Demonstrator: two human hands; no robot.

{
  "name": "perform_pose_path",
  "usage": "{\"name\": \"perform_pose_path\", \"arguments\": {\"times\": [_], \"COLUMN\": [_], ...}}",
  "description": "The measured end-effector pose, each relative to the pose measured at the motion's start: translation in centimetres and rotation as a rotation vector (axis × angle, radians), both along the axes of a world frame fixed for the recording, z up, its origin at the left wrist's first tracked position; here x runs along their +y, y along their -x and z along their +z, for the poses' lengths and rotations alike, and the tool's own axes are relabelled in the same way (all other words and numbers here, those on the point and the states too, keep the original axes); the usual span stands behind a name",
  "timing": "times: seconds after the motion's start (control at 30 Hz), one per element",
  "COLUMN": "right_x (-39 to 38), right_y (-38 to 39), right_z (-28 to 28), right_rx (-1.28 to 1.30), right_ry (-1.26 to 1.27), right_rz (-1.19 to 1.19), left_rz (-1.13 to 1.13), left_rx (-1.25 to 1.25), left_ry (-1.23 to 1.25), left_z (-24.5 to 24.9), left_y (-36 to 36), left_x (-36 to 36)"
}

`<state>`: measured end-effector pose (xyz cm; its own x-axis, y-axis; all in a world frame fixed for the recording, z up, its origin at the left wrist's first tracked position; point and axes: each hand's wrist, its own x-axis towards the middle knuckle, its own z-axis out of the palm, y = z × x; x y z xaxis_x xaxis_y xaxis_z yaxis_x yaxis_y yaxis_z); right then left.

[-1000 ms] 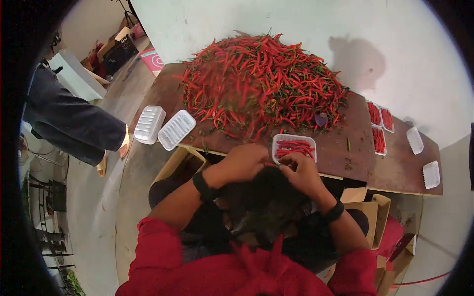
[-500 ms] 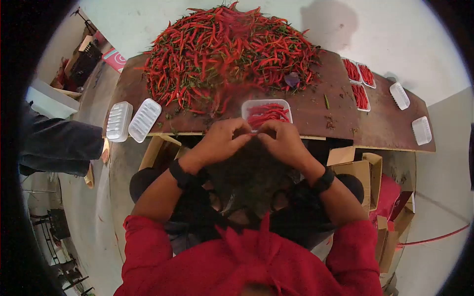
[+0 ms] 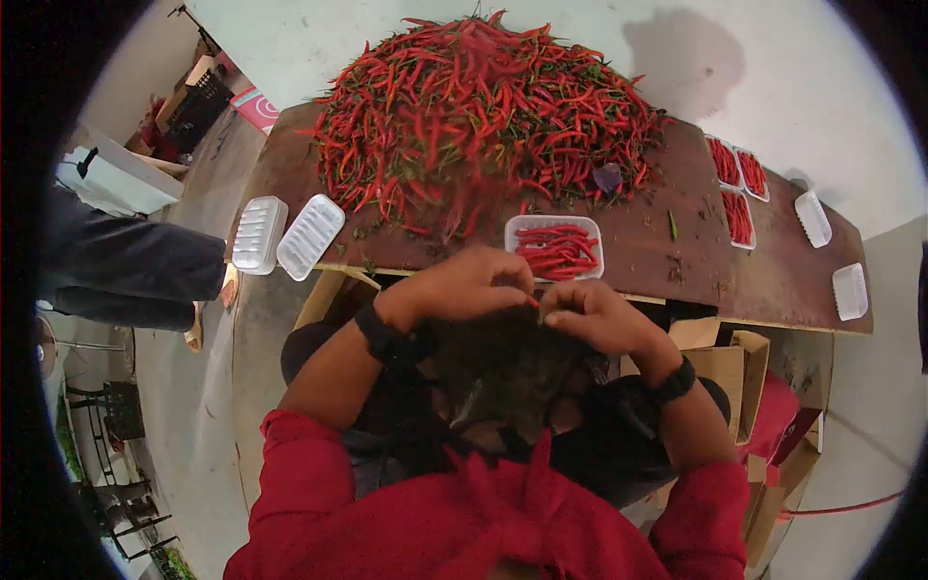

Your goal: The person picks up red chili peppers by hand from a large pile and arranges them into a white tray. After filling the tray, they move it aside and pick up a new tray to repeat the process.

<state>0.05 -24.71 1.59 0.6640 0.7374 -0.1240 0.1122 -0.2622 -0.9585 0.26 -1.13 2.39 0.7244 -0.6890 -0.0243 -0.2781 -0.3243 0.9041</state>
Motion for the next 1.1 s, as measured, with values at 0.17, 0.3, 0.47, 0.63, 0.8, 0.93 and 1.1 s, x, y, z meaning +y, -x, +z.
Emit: {"name": "perform_pose_path", "arguments": {"times": [0.17, 0.3, 0.47, 0.63, 0.8, 0.93, 1.1], "right_x": [0.1, 0.2, 0.2, 0.1, -1.2, -2.0, -1.6], "right_y": [0.7, 0.7, 0.0, -0.6, -2.4, -3.9, -4.6], "right_z": [2.1, 0.9, 1.1, 0.9, 0.2, -0.7, -1.1], "right_rx": [-0.04, -0.355, -0.388, -0.398, -0.462, -0.239, -0.263], "right_ry": [0.221, 0.308, 0.163, 0.22, 0.274, 0.222, 0.168], "right_rz": [0.31, -0.061, -0.357, -0.334, -0.506, -0.602, -0.564], "left_rz": [0.174, 0.157, 0.147, 0.165, 0.357, 0.473, 0.459], "left_rx": [0.08, -0.073, -0.133, -0.141, -0.129, 0.002, -0.176], "left_ry": [-0.061, -0.073, -0.106, -0.074, -0.051, -0.052, 0.041], "left_z": [0.0, -0.2, -0.2, -0.5, -0.7, -0.4, -0.8], "left_y": [-1.3, -1.3, -1.1, -1.5, -2.6, -3.2, -3.6], "left_x": [0.5, -0.6, -2.4, -3.1, -3.0, -2.9, -3.2]}}
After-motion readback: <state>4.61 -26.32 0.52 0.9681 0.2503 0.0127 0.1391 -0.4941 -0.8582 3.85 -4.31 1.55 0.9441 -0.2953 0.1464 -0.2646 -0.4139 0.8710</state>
